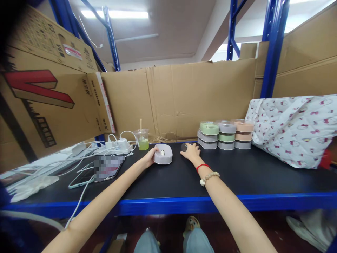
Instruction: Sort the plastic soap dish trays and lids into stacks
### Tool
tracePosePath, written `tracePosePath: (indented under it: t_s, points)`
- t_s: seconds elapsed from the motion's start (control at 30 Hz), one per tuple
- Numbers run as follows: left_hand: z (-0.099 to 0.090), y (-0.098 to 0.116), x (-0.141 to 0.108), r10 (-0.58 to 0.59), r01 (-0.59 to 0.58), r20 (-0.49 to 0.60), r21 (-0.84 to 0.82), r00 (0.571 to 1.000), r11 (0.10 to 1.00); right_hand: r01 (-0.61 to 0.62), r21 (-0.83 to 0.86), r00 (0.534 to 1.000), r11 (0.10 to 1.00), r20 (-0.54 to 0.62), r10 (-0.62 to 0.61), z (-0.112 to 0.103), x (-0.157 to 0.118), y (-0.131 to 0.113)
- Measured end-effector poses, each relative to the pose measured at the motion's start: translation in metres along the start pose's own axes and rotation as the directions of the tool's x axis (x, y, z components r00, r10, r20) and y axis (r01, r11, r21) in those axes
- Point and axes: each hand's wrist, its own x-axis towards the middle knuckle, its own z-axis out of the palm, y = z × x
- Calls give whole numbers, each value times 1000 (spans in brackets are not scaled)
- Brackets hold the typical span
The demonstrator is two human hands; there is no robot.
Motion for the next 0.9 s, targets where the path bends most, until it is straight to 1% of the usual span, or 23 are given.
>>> tracePosePath:
  t_s: [0.1, 0.17, 0.2, 0.27, 0.37, 0.43, 0.5, 0.73, 0.9]
  points:
    - [9, 7, -12, -82, 82, 6, 6, 997, 997, 25, 151, 1000, 988, -20, -22, -1, -2, -6]
    - [15, 12, -20, -116, 116, 44, 2, 992, 993, 37, 310, 998, 950, -68, -17, -1, -3, -12]
    - [17, 13, -23, -130, 130, 70, -6, 989, 991, 63, 390, 995, 919, -92, -29, 0, -3, -14]
    - [21, 15, -28, -151, 155, 115, -27, 982, 988, 146, 526, 989, 838, -109, -104, 5, -4, -20]
    - [25, 16, -32, -163, 172, 133, -66, 978, 983, 227, 654, 963, 722, -42, -265, 12, -6, -27]
    - [26, 16, -32, -158, 172, 136, -99, 978, 980, 247, 678, 942, 693, -1, -336, 16, -7, -28]
    - [25, 15, -32, -149, 169, 150, -134, 977, 976, 260, 679, 931, 687, 12, -364, 17, -8, -28]
    - [24, 10, -28, -141, 171, 178, -165, 974, 971, 237, 672, 927, 701, 59, -370, 15, -3, -25]
    - [25, 12, -31, -147, 176, 185, -156, 972, 972, 280, 642, 923, 714, 26, -385, 16, -6, -26]
